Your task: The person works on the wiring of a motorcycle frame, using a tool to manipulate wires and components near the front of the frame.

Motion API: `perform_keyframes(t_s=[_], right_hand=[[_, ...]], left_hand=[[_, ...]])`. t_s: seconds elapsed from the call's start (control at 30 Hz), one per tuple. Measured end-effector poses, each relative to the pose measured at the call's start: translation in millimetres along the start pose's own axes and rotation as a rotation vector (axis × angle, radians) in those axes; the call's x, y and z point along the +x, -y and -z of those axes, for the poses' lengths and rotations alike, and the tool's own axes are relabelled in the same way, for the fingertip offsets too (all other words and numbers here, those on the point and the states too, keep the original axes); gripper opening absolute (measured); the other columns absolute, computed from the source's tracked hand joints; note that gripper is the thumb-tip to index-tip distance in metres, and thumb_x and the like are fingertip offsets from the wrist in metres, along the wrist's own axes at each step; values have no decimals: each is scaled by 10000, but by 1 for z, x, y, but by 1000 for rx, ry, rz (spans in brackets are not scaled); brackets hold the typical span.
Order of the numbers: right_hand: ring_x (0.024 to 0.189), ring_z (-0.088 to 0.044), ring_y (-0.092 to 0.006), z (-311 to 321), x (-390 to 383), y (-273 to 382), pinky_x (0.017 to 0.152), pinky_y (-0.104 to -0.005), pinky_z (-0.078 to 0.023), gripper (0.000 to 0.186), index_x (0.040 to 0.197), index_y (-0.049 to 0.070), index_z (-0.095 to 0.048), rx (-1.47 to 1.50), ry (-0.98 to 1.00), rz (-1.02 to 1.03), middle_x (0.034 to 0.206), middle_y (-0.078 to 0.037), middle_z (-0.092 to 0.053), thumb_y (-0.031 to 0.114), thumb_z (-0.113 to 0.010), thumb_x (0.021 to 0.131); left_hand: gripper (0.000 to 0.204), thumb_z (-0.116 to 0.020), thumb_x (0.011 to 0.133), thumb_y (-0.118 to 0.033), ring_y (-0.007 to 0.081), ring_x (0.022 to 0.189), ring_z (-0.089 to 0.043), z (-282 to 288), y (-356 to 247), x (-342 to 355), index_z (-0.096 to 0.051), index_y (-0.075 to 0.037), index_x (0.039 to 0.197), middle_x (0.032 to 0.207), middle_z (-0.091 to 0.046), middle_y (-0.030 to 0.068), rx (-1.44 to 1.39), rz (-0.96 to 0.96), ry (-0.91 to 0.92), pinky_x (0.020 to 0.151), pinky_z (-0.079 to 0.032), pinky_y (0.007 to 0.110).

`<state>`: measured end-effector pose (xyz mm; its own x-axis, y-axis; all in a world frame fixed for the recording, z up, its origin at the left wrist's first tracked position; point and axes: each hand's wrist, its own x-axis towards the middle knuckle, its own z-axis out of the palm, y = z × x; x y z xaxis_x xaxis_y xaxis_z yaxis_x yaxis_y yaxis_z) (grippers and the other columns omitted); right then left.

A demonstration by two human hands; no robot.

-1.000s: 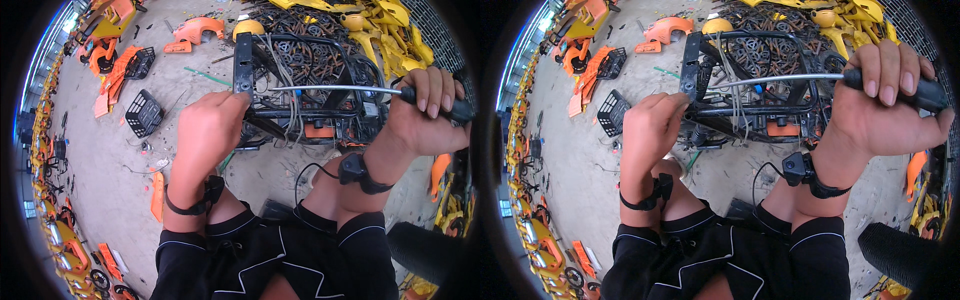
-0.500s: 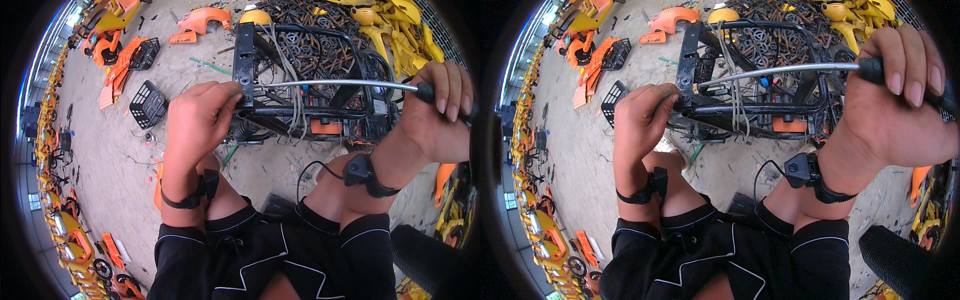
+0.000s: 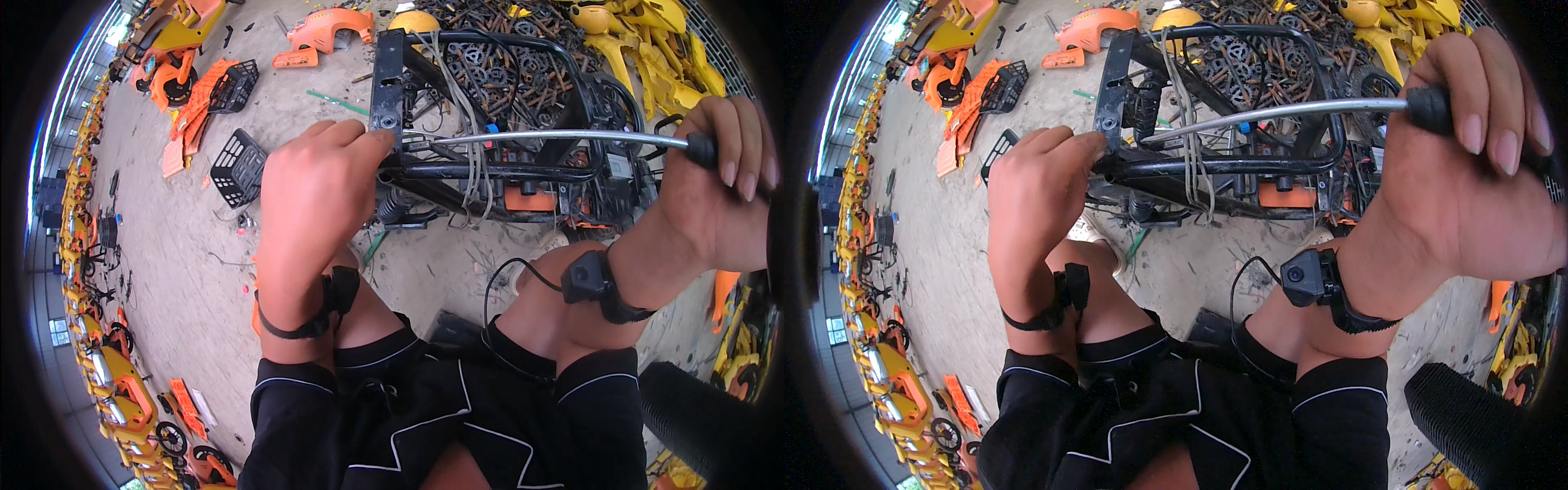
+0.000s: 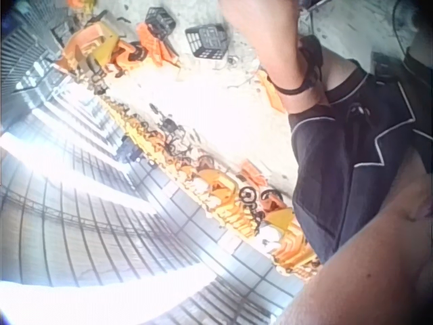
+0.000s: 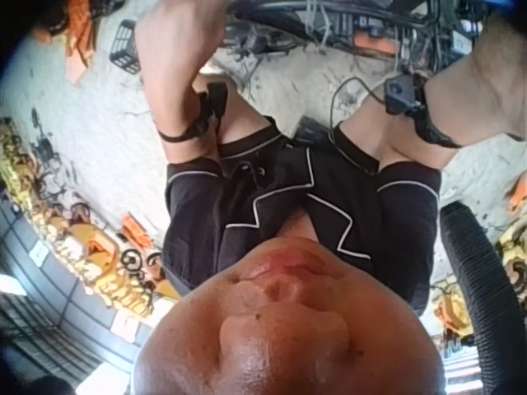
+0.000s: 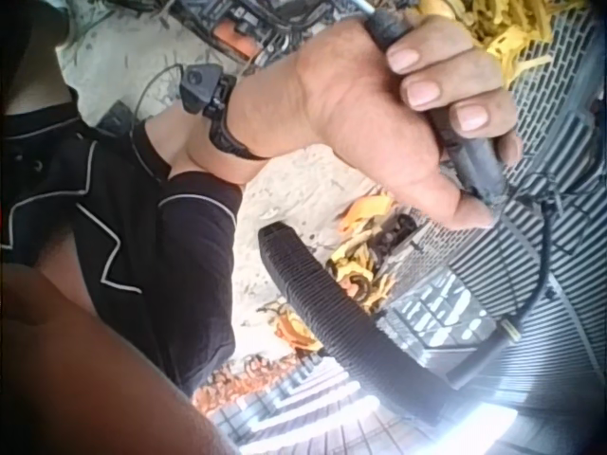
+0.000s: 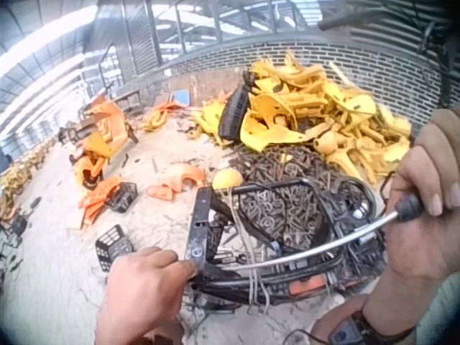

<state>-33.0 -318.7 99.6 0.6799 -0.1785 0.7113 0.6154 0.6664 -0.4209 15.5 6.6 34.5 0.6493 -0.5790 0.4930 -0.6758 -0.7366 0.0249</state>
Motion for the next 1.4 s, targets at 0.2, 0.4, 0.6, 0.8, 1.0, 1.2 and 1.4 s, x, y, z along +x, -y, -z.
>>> perform_keyframes(t_s=[0.2, 0.4, 0.6, 0.8, 1.0, 1.2, 1.4], right_hand=[[525, -451, -110, 3, -1, 1, 505, -255, -381, 558, 916, 68, -567, -6, -12, -3, 704, -11, -513, 623, -514, 922], [519, -446, -106, 7, -5, -10, 497, -252, -377, 552, 919, 68, -565, -6, -37, 7, 702, -9, -511, 617, -512, 930], [512, -440, -103, 2, -3, -29, 489, -249, -374, 545, 922, 69, -563, 1, -49, 7, 699, -7, -509, 611, -509, 937], [506, -435, -99, 1, -1, -39, 481, -246, -371, 539, 924, 69, -560, -1, -52, 1, 696, -5, -507, 605, -507, 945], [499, -430, -96, 8, -1, -34, 473, -243, -368, 533, 927, 69, -558, -6, -48, -14, 693, -3, -504, 599, -505, 953], [493, -424, -92, 7, -7, -29, 465, -240, -364, 526, 929, 70, -555, -9, -47, -20, 690, -1, -502, 593, -503, 961], [487, -419, -89, -3, -10, -33, 457, -237, -361, 520, 932, 70, -553, -17, -41, -26, 687, 1, -500, 586, -501, 969]], left_hand=[[158, -664, 766, -51, 298, 758, -664, 1, -2, 4, -732, -110, 896, 754, -634, 75, -39, 48, 72, 627, -537, 408], [118, -718, 868, -88, 330, 737, -670, -9, 9, -8, -749, -76, 981, 797, -683, 110, -350, 178, 67, 642, -528, 403], [137, -741, 885, -75, 314, 700, -675, -19, 19, -14, -762, -51, 1018, 825, -703, 159, -592, 229, 33, 642, -530, 359], [136, -754, 897, -90, 240, 640, -655, -17, 17, -14, -758, -31, 1020, 783, -686, 141, -694, 363, -43, 611, -515, 320], [126, -757, 892, -82, 205, 592, -604, -16, 22, -14, -748, -25, 1004, 757, -666, 131, -639, 335, 20, 572, -486, 312], [120, -746, 880, -89, 265, 614, -629, -7, 15, -13, -750, -42, 990, 779, -681, 137, -541, 338, 58, 577, -495, 337], [116, -741, 867, -109, 338, 723, -675, -5, 15, -8, -750, -80, 980, 818, -701, 135, -399, 206, 38, 633, -533, 390]])
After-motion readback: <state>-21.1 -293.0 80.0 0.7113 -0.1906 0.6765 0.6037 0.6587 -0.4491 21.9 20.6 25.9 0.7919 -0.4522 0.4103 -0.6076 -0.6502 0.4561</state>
